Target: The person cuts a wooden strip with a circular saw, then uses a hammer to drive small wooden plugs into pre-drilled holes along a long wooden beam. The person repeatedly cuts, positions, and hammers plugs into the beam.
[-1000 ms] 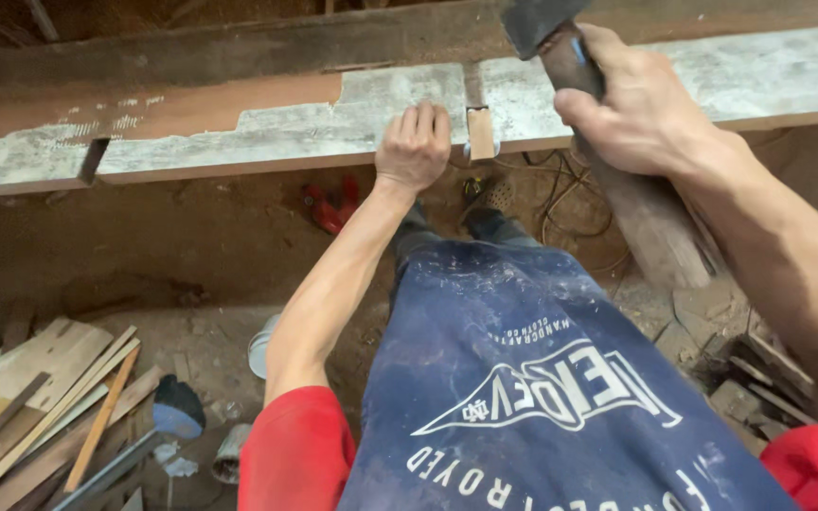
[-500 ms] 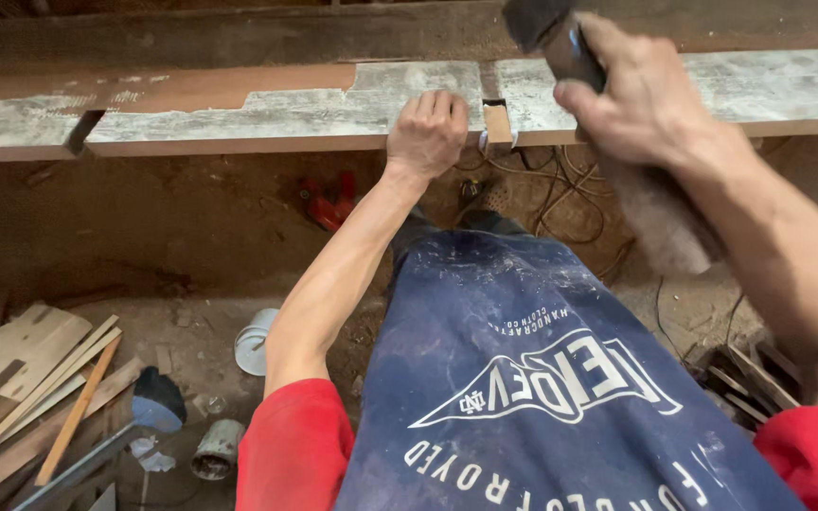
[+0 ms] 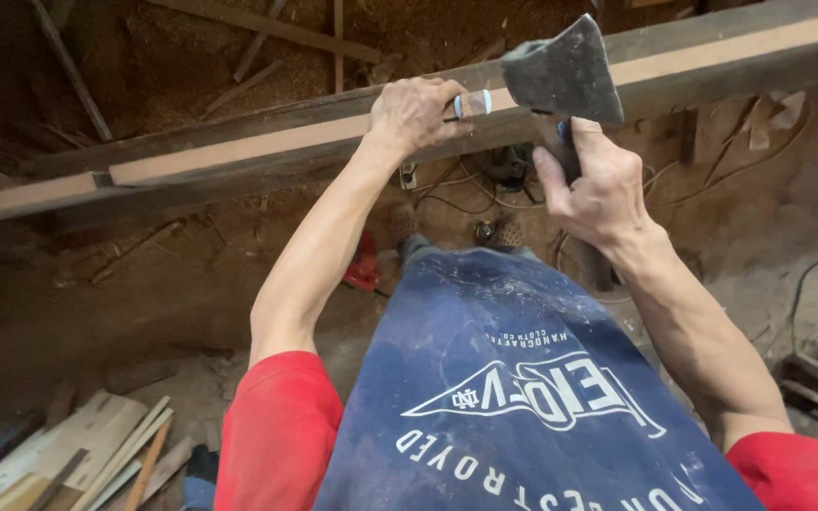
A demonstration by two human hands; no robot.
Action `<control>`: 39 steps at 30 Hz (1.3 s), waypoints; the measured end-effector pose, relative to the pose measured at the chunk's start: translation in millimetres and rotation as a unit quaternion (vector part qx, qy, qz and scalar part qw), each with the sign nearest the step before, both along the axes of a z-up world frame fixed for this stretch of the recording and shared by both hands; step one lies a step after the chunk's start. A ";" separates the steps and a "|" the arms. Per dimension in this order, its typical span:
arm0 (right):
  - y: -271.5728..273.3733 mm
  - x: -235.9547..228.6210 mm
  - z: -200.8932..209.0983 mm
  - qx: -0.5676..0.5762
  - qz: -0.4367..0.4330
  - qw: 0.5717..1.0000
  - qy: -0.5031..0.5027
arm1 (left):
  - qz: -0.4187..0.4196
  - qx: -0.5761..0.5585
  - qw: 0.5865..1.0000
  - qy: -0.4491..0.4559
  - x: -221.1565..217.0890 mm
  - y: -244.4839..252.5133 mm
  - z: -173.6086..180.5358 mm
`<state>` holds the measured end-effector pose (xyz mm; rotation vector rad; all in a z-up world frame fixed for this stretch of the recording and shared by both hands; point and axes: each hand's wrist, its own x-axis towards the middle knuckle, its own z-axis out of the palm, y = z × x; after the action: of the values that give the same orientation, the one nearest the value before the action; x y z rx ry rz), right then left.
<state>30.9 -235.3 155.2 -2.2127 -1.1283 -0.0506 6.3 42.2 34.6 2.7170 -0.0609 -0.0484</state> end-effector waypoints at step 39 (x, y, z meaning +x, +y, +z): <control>24.4 4.6 -3.1 -0.014 -0.017 0.999 -0.024 | 0.027 0.044 0.998 0.048 19.5 1.6 -10.8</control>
<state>35.5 -210.9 152.1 -2.2668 -1.1237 -0.1038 25.8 43.8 23.7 2.7973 0.0430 -0.1707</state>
